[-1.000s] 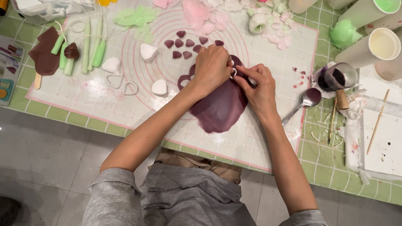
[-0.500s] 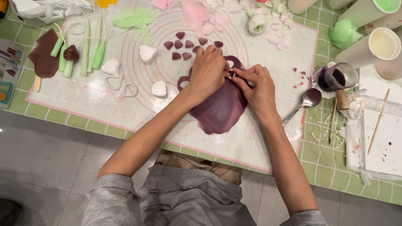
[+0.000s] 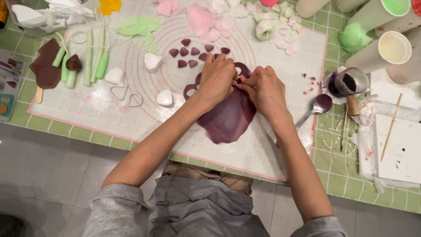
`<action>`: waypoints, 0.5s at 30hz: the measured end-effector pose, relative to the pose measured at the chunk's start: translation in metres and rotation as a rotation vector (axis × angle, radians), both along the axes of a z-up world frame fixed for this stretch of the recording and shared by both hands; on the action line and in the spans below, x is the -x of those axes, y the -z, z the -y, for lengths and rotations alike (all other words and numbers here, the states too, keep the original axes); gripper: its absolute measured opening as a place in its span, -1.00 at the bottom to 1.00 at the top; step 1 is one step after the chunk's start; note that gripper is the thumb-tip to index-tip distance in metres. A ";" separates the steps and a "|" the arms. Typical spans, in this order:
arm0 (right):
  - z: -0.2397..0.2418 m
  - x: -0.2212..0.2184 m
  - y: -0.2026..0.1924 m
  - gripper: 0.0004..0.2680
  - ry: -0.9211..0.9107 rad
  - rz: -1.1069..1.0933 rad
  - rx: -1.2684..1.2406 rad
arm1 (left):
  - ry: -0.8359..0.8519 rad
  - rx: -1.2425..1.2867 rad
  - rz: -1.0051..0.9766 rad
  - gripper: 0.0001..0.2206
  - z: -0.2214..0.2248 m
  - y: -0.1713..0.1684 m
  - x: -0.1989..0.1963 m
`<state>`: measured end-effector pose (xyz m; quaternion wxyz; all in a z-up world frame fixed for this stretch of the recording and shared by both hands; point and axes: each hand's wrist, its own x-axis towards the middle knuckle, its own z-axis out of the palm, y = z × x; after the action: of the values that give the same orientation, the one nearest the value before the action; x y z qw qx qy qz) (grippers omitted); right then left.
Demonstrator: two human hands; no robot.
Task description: Use a heart-shaped cutter to cut shapes out of a purple wax sheet on a silicone mat.
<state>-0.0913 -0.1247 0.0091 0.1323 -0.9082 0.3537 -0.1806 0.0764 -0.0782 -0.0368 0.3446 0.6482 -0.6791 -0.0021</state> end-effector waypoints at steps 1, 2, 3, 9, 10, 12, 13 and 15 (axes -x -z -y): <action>0.001 0.001 0.002 -0.91 -0.001 0.000 0.004 | -0.001 0.004 0.000 -0.93 -0.001 0.000 0.002; 0.001 0.001 0.003 -0.91 -0.009 -0.010 0.031 | -0.008 0.016 0.009 -0.93 -0.003 0.000 0.003; 0.001 -0.001 0.004 -0.91 -0.021 -0.020 0.061 | -0.019 0.030 0.020 -0.93 -0.005 -0.001 0.003; -0.005 0.005 0.009 -0.87 0.017 0.001 0.042 | -0.109 0.055 0.084 -0.92 -0.006 -0.006 0.011; -0.008 0.007 0.003 -0.87 0.012 0.004 0.050 | -0.113 0.063 0.086 -0.92 -0.007 -0.008 0.013; -0.013 0.011 -0.008 -0.82 0.023 0.066 -0.018 | -0.156 0.022 0.077 -0.85 -0.008 -0.012 0.017; -0.011 0.017 -0.004 -0.82 0.020 0.068 -0.014 | -0.158 0.027 0.079 -0.85 -0.010 -0.015 0.020; -0.006 0.028 0.005 -0.76 0.119 0.370 -0.168 | -0.178 0.045 0.034 -0.77 -0.015 -0.020 0.025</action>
<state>-0.1196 -0.1188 0.0039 0.2595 -0.8228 0.3902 -0.3214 0.0516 -0.0637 -0.0170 0.3463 0.6979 -0.6245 0.0546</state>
